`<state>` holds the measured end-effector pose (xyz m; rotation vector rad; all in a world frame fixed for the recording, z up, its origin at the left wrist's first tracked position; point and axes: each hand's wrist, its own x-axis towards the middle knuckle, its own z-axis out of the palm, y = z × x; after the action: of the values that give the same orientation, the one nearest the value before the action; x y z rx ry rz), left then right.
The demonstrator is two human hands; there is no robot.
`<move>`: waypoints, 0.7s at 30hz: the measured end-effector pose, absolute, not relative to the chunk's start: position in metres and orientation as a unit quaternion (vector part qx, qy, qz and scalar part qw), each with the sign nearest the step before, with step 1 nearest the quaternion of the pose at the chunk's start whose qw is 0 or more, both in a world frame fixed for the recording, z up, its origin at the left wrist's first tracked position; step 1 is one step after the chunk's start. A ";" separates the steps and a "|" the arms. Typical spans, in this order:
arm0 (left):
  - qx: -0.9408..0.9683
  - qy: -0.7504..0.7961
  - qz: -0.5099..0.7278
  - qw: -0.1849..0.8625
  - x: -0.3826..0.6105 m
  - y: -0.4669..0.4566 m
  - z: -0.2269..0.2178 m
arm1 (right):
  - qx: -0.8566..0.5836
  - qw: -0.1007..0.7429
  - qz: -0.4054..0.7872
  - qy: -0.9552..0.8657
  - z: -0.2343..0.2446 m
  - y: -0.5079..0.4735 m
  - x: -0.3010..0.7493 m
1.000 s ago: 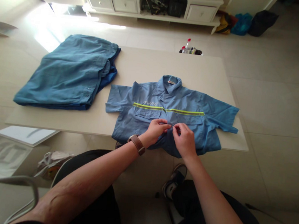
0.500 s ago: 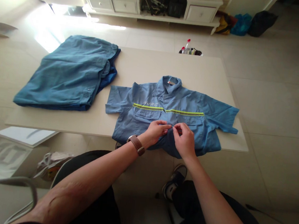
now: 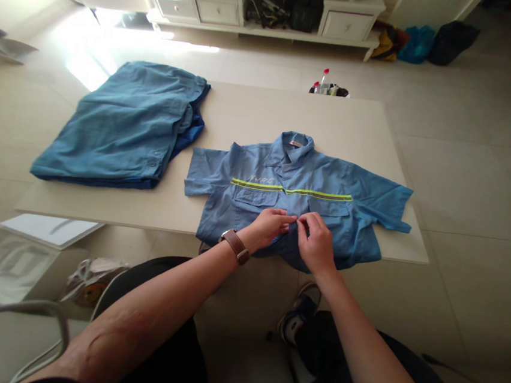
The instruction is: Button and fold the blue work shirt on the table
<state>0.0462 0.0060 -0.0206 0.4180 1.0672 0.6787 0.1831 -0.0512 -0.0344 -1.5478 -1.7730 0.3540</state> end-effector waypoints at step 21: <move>0.151 0.476 0.393 0.772 0.053 0.003 -0.028 | -0.620 0.433 0.216 -0.618 -0.028 -0.048 0.184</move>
<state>0.0532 0.0025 -0.0278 0.3273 1.0328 0.8523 0.1842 -0.0482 -0.0280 -1.5440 -1.5400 0.5387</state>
